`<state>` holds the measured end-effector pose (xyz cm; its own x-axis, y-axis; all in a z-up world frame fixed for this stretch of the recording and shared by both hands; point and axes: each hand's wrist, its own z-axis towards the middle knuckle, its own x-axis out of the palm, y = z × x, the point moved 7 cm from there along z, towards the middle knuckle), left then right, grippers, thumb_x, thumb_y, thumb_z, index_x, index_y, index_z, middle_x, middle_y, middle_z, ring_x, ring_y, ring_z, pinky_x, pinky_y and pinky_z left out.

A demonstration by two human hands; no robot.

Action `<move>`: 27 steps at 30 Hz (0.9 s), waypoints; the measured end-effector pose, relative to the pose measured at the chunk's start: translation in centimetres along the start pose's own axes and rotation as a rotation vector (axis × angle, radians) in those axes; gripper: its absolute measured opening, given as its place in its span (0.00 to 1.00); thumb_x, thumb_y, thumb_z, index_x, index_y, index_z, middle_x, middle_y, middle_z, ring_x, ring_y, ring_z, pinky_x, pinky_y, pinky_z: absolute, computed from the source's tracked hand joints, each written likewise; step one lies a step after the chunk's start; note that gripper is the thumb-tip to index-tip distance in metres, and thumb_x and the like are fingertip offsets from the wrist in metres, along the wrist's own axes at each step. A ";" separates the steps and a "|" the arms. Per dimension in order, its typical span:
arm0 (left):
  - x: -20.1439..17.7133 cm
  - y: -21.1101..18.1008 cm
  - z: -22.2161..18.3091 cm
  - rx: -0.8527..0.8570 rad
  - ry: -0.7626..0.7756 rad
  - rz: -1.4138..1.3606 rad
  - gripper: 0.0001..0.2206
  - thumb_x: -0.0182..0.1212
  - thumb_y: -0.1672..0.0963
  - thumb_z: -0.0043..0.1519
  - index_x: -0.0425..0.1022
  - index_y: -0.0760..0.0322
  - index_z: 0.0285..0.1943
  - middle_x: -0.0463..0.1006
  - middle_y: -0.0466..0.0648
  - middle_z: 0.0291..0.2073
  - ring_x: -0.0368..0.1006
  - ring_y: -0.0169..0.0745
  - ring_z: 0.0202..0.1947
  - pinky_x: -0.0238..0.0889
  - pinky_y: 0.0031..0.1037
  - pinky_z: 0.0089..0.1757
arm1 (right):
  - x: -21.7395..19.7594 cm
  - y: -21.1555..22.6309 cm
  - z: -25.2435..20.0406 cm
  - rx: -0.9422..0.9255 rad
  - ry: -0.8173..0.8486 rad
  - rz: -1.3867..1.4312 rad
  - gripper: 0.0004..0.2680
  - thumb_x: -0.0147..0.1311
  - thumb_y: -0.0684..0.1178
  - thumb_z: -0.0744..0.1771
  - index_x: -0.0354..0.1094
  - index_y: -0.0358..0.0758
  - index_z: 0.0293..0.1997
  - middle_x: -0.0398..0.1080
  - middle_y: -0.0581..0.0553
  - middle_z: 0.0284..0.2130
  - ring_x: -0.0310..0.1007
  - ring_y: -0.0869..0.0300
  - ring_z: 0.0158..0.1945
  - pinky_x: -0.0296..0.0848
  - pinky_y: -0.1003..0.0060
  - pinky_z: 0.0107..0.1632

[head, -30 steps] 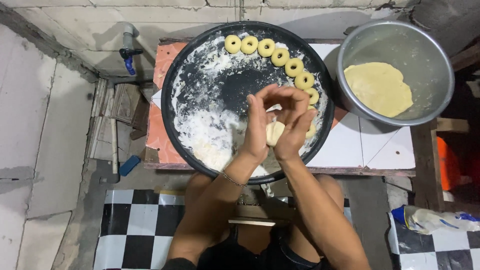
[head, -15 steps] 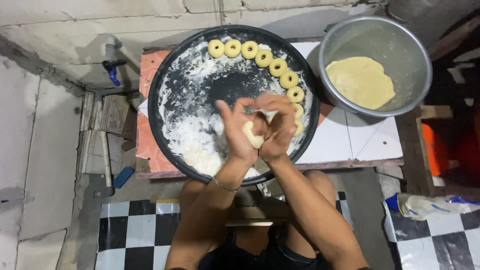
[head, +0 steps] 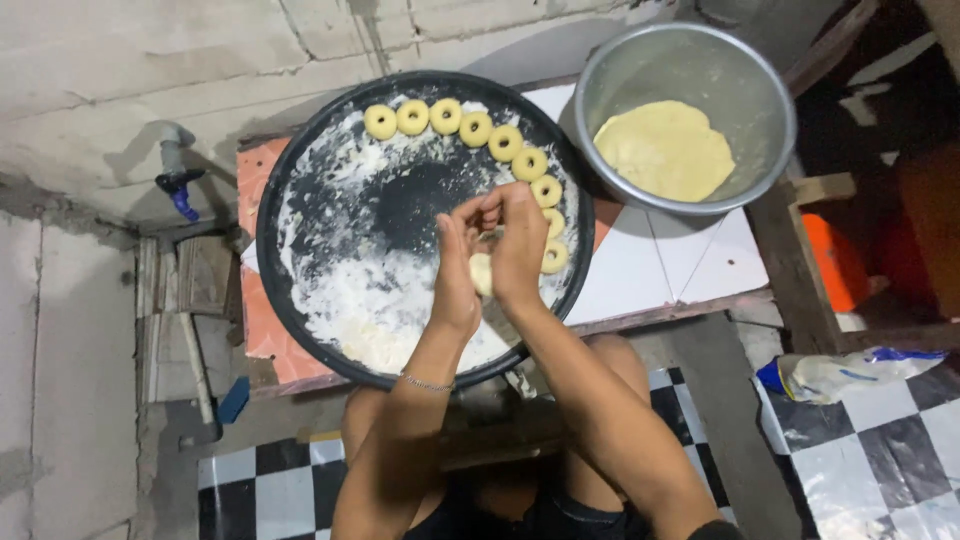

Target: Shaping small portions of dough into rings and arranging them on a floured tray.

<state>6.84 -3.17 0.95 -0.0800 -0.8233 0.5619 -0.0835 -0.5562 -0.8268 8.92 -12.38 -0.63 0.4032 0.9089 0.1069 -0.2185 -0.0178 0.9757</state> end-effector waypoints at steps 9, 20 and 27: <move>-4.6 3.8 0.7 -0.134 -0.186 -0.222 0.40 0.34 0.31 0.58 0.73 0.65 0.46 0.78 0.61 0.31 0.76 0.47 0.33 0.69 0.30 0.38 | 1.0 6.6 -2.6 -0.647 0.054 -0.096 0.13 0.39 0.49 0.73 0.70 0.39 0.34 0.64 0.47 0.34 0.68 0.54 0.42 0.69 0.61 0.49; 1.5 -3.5 -1.9 -0.170 -0.188 -0.262 0.44 0.31 0.31 0.55 0.64 0.64 0.63 0.60 0.44 0.28 0.58 0.32 0.28 0.57 0.22 0.38 | 2.8 3.4 -2.5 -0.524 0.257 0.336 0.22 0.33 0.51 0.74 0.66 0.41 0.18 0.62 0.51 0.08 0.65 0.57 0.17 0.70 0.64 0.33; -3.6 0.0 -0.2 0.031 -0.239 0.095 0.40 0.22 0.34 0.63 0.59 0.63 0.66 0.61 0.55 0.52 0.62 0.48 0.56 0.55 0.35 0.57 | 2.9 3.1 -2.9 -0.312 0.290 0.187 0.16 0.33 0.53 0.74 0.70 0.34 0.44 0.67 0.47 0.20 0.65 0.64 0.26 0.67 0.68 0.33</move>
<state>6.95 -0.20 -1.03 0.1512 -0.8732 0.4634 -0.0557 -0.4756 -0.8779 6.87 -8.56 2.12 0.0761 0.9817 0.1743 -0.5389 -0.1066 0.8356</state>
